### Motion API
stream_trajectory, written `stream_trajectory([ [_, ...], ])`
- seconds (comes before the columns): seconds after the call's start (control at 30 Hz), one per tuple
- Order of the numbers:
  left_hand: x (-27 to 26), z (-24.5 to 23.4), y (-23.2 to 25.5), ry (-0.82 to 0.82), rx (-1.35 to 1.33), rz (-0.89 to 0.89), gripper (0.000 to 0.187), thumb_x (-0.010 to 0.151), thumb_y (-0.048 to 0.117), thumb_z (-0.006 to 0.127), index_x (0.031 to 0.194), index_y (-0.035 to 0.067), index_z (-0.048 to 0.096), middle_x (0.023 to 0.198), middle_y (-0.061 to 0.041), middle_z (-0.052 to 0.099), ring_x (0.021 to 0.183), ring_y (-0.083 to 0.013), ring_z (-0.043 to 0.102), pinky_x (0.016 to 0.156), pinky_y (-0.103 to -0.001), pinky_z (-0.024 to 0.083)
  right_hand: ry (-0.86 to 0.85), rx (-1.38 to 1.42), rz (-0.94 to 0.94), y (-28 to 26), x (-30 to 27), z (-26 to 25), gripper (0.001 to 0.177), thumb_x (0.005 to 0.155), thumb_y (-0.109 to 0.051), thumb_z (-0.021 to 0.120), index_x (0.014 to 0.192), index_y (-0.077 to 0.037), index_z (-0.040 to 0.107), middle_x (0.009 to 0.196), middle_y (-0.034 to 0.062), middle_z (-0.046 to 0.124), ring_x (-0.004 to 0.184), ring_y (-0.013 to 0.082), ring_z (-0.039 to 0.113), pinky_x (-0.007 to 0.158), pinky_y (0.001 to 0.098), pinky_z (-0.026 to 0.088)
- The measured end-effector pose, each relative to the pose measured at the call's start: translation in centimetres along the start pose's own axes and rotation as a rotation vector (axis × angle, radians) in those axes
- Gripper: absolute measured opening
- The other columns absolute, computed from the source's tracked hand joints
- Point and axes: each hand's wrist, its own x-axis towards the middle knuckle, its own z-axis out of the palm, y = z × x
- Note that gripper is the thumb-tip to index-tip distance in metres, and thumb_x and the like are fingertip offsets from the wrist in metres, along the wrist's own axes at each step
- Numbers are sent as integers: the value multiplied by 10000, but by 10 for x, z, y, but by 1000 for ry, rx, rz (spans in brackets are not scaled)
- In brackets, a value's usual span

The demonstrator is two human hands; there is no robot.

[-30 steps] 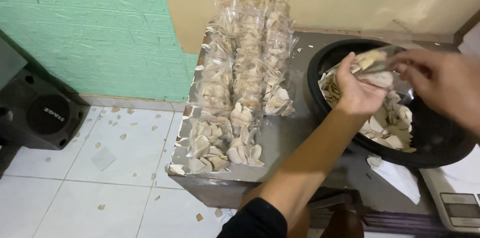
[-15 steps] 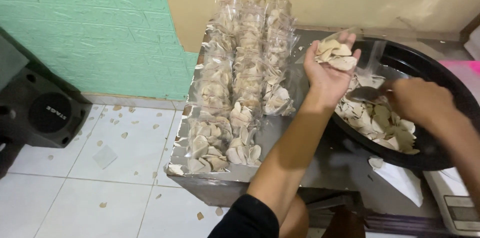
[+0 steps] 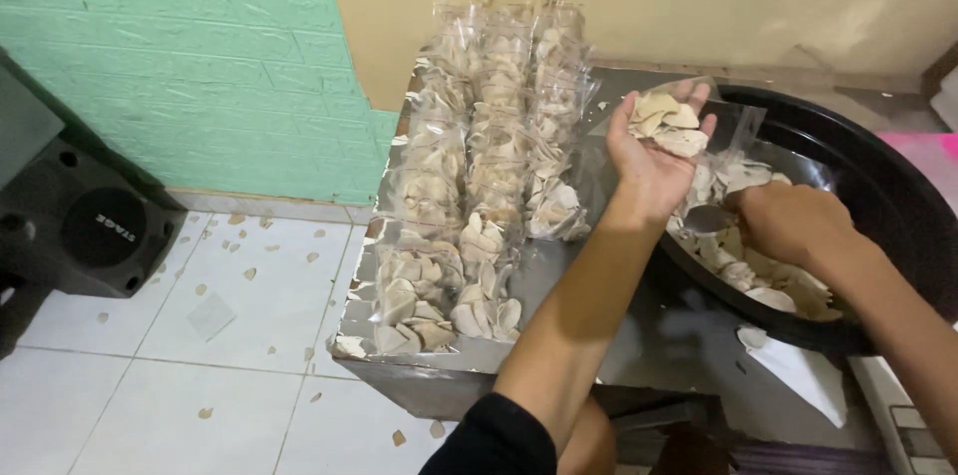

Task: Filling small plastic bags with food chips from a bowl and placing them on a stack.

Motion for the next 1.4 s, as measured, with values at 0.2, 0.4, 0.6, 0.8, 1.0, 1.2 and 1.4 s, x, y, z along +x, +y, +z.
stream_trajectory([
  [0.2,-20,26,3,147,31,-5,515,1079,483,467,1268,50,670,1110,-87,777,1068,-236,745,774,-341,592,-47,37,89,-4,0,-6,358,879,-225,607,1208,-150,726,1280,141,742,1175,347,743,890,456,626],
  [0.4,-2,4,1,49,16,12,530,1057,512,471,1199,50,688,1114,-88,769,1082,-254,737,759,-387,584,-19,201,33,-25,32,-5,424,930,-324,516,1212,-77,716,1293,236,703,1168,441,708,909,533,582],
  [0.6,-3,5,1,45,41,11,525,1046,492,482,1202,34,685,1104,-68,769,1098,-240,730,768,-367,578,-70,105,73,-35,12,-27,980,765,-965,314,1079,-191,828,1193,107,780,1098,316,760,859,432,581],
  [0.8,-8,13,3,112,64,0,519,1034,499,496,1276,69,658,1141,-66,768,1140,-239,717,835,-376,551,81,132,124,-26,29,-9,766,844,-835,525,1188,-188,746,1171,109,786,1087,353,767,811,470,614],
  [1.0,-12,18,4,123,65,-1,484,1053,488,475,1226,82,676,1100,-60,769,1112,-242,728,834,-406,558,-10,283,115,-19,-23,-56,771,878,-823,480,865,-141,840,982,133,826,983,327,773,763,447,563],
  [1.2,-6,7,2,88,30,-28,493,1065,537,497,1255,116,670,1144,-51,754,1075,-217,733,924,-455,508,44,362,54,68,-4,-21,779,881,-774,534,595,-91,778,506,27,356,457,146,380,495,262,323],
  [1.4,-19,28,2,227,95,-6,684,900,470,616,1491,619,305,1503,-8,568,1346,-284,584,1097,-678,374,237,585,172,121,-8,-45,813,911,-636,709,644,112,882,556,264,633,616,303,573,642,347,372],
])
